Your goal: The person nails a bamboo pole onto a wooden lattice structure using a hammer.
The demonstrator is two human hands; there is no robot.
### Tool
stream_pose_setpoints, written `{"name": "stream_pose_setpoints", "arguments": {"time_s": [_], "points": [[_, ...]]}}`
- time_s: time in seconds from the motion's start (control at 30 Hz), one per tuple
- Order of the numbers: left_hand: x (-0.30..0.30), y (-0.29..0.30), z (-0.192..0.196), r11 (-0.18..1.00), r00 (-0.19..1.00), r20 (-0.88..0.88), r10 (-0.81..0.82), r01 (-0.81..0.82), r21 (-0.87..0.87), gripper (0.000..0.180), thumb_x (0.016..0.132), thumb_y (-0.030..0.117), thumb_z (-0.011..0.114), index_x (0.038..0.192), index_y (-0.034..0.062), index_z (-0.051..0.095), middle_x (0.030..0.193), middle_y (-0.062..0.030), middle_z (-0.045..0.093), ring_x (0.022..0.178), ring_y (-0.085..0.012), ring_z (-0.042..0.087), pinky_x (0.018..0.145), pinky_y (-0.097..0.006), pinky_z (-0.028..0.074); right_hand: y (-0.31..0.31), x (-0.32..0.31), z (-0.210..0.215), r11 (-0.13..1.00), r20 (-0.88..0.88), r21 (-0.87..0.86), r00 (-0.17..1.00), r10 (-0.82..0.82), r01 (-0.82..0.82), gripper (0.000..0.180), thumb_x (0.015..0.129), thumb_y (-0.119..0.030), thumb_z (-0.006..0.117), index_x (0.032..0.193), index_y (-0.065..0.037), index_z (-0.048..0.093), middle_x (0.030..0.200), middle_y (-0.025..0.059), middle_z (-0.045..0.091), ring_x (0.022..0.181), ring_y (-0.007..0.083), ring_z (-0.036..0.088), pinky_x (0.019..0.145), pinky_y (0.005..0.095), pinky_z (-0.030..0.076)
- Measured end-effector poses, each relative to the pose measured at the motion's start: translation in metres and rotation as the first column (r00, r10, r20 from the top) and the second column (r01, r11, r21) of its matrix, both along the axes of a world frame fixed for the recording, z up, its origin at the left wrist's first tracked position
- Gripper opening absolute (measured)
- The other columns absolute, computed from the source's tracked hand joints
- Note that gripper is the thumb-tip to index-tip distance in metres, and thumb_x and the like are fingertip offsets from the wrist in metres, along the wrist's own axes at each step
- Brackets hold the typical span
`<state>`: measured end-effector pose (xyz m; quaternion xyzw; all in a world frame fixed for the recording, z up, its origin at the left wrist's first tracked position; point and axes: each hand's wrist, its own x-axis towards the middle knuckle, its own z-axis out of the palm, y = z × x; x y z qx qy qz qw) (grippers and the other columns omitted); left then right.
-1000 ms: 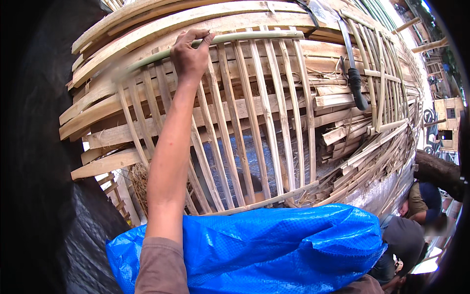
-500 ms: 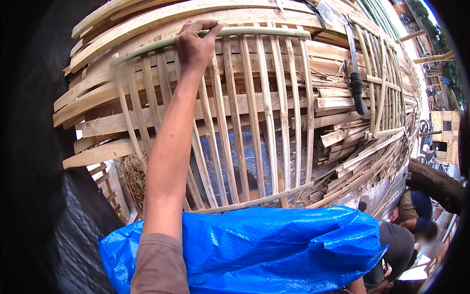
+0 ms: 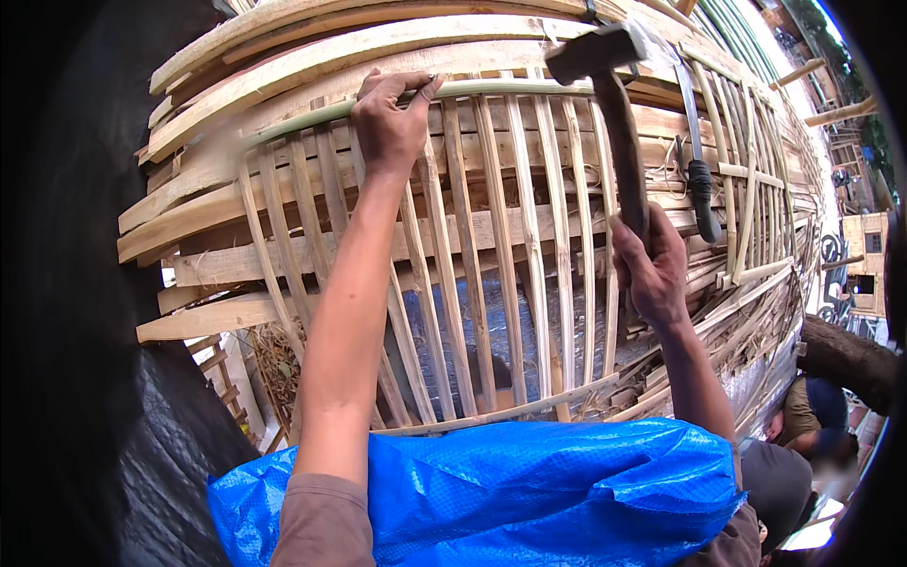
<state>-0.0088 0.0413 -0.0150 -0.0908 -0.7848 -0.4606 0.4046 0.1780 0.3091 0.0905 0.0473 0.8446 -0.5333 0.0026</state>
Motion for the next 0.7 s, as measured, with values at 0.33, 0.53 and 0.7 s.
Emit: {"name": "stream_pose_setpoints", "arguments": {"time_s": [0.33, 0.53, 0.7], "points": [[0.004, 0.007, 0.003, 0.998, 0.999, -0.018, -0.037, 0.038, 0.046, 0.01, 0.074, 0.015, 0.083, 0.079, 0.009, 0.076, 0.075, -0.0058, 0.072, 0.077, -0.0235, 0.066, 0.097, -0.043, 0.046, -0.061, -0.053, -0.01, 0.931, 0.001, 0.304, 0.978, 0.211, -0.201, 0.028, 0.098, -0.022, 0.061, 0.112, 0.001, 0.054, 0.063, 0.0128, 0.055, 0.055, 0.019, 0.05, 0.054, 0.0368, 0.039], [0.006, 0.004, 0.004, 1.0, 0.999, -0.048, -0.01, 0.01, -0.005, 0.014, 0.073, 0.01, 0.085, 0.082, 0.0053, 0.076, 0.075, -0.0067, 0.072, 0.074, -0.0199, 0.065, 0.071, -0.033, 0.051, -0.067, -0.055, -0.003, 0.921, -0.119, 0.352, 0.968, 0.221, -0.167, 0.03, 0.098, -0.02, 0.061, 0.118, 0.0, 0.051, 0.072, 0.0153, 0.061, 0.06, 0.0244, 0.059, 0.059, 0.0374, 0.046], [0.004, 0.007, 0.004, 0.999, 0.999, -0.032, -0.019, 0.021, 0.046, 0.011, 0.073, 0.013, 0.084, 0.079, 0.0076, 0.076, 0.075, -0.0063, 0.072, 0.075, -0.0225, 0.066, 0.087, -0.039, 0.048, -0.071, -0.048, -0.014, 0.93, -0.166, 0.332, 0.961, 0.221, -0.156, 0.028, 0.098, -0.016, 0.06, 0.119, -0.002, 0.048, 0.074, 0.0176, 0.06, 0.061, 0.0306, 0.061, 0.058, 0.0401, 0.046]]}}
